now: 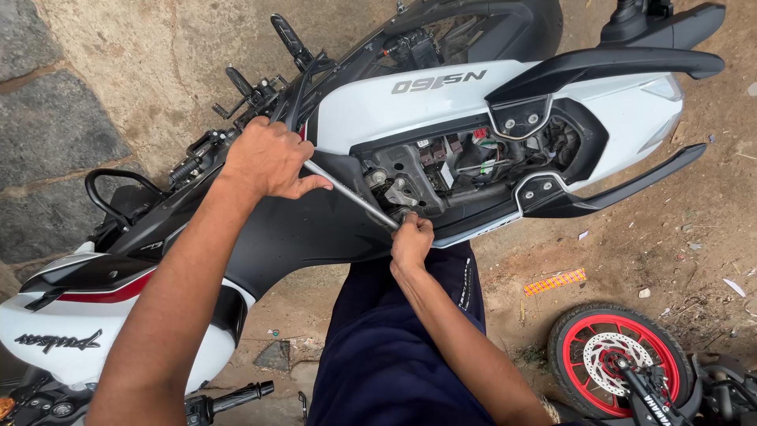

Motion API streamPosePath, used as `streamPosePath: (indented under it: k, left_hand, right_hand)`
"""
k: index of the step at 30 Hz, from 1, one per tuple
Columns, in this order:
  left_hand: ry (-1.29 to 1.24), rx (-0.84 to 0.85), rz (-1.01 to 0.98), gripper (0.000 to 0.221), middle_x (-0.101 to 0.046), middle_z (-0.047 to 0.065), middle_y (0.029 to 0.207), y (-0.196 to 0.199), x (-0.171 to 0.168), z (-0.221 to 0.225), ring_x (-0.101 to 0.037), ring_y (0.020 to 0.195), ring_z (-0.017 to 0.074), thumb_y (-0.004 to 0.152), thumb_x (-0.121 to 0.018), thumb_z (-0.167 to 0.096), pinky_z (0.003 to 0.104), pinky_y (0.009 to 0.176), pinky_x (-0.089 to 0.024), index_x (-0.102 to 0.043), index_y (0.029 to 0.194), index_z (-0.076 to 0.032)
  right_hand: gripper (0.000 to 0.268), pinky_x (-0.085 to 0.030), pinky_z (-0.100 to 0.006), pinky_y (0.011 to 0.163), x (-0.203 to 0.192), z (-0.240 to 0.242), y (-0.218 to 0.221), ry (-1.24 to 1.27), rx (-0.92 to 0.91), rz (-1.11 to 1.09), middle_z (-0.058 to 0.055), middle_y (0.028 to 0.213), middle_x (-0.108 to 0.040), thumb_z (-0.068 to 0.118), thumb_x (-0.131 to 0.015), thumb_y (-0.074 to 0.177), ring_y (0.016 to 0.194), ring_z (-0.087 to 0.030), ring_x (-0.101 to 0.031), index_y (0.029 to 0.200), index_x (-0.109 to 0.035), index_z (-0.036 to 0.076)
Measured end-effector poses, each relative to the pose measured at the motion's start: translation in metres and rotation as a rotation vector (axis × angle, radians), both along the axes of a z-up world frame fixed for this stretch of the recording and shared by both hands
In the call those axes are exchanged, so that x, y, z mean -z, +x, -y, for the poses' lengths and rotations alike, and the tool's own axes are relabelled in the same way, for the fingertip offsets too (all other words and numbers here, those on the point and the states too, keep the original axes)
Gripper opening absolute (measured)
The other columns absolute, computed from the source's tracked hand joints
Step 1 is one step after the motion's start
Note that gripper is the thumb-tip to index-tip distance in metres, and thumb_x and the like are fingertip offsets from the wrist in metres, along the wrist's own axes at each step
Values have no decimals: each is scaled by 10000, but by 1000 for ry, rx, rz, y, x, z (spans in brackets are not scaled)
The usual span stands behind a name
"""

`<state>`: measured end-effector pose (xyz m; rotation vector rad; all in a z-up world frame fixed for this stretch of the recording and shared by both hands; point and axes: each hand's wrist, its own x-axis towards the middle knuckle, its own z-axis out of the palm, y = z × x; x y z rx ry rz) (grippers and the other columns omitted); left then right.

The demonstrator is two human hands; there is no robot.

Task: Removing a motorcycle seat using a T-handle wrench and then measuring/preparing a new leather cover for it on a workbench.

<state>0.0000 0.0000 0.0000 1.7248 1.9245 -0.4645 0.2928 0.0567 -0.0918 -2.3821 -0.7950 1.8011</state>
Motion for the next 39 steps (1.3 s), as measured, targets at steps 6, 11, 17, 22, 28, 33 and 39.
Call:
streamPosePath:
  k: [6, 11, 17, 22, 28, 33, 39]
  left_hand:
    - [-274, -665, 275, 840, -702, 99, 633, 126, 56, 160, -750, 671, 256, 878, -371, -841, 449, 718, -592, -782, 867, -108]
    - [-194, -1363, 602, 592, -663, 196, 648, 349, 85, 152, -688, 663, 407, 979, -501, -576, 512, 687, -564, -695, 842, -33]
    - [-109, -1360, 1044, 547, -711, 274, 960, 479, 176, 78, -675, 950, 477, 1036, -410, -472, 558, 871, -514, -673, 1007, 7]
    - [-9, -1347, 1120, 517, -700, 267, 1081, 492, 175, 18, -659, 1041, 469, 1043, -420, -426, 562, 938, -489, -678, 1065, 20]
    - [-105, -1496, 998, 564, -708, 163, 764, 386, 36, 70, -710, 759, 340, 1027, -489, -550, 491, 730, -522, -680, 918, -31]
    - [33, -1504, 362, 577, -647, 64, 602, 290, -45, 143, -637, 558, 218, 910, -544, -661, 413, 539, -490, -720, 853, -114]
    - [145, -983, -65, 667, -715, 121, 695, 116, -100, 129, -708, 734, 296, 902, -581, -691, 434, 662, -550, -737, 758, -59]
  right_hand:
    - [248, -505, -331, 596, 16, 10, 19, 366, -522, 106, -91, 688, -673, 246, -662, 972, 579, -146, -613, 926, -585, 15]
    - [259, -521, -445, 582, -21, -10, 11, 580, -901, 114, -147, 617, -665, 256, -702, 915, 542, -300, -656, 952, -592, 25]
    - [253, -536, -490, 583, -26, -17, 15, 827, -1322, 77, -165, 666, -695, 259, -703, 897, 598, -384, -692, 963, -600, 38]
    - [262, -543, -477, 625, -33, -47, 32, 709, -1541, -4, -195, 643, -702, 273, -707, 917, 632, -387, -710, 977, -617, 34]
    - [223, -396, -297, 520, -42, -90, 38, 591, -1136, -301, -104, 850, -700, 216, -692, 997, 604, -132, -478, 989, -623, 4]
    - [189, -353, -258, 496, -58, -82, -2, -357, -236, -579, -29, 708, -546, 196, -539, 948, 533, -93, -399, 1086, -572, 72]
    - [99, -363, -282, 521, -52, -39, -39, -308, -35, -544, -48, 757, -551, 191, -521, 985, 547, -109, -412, 982, -478, 102]
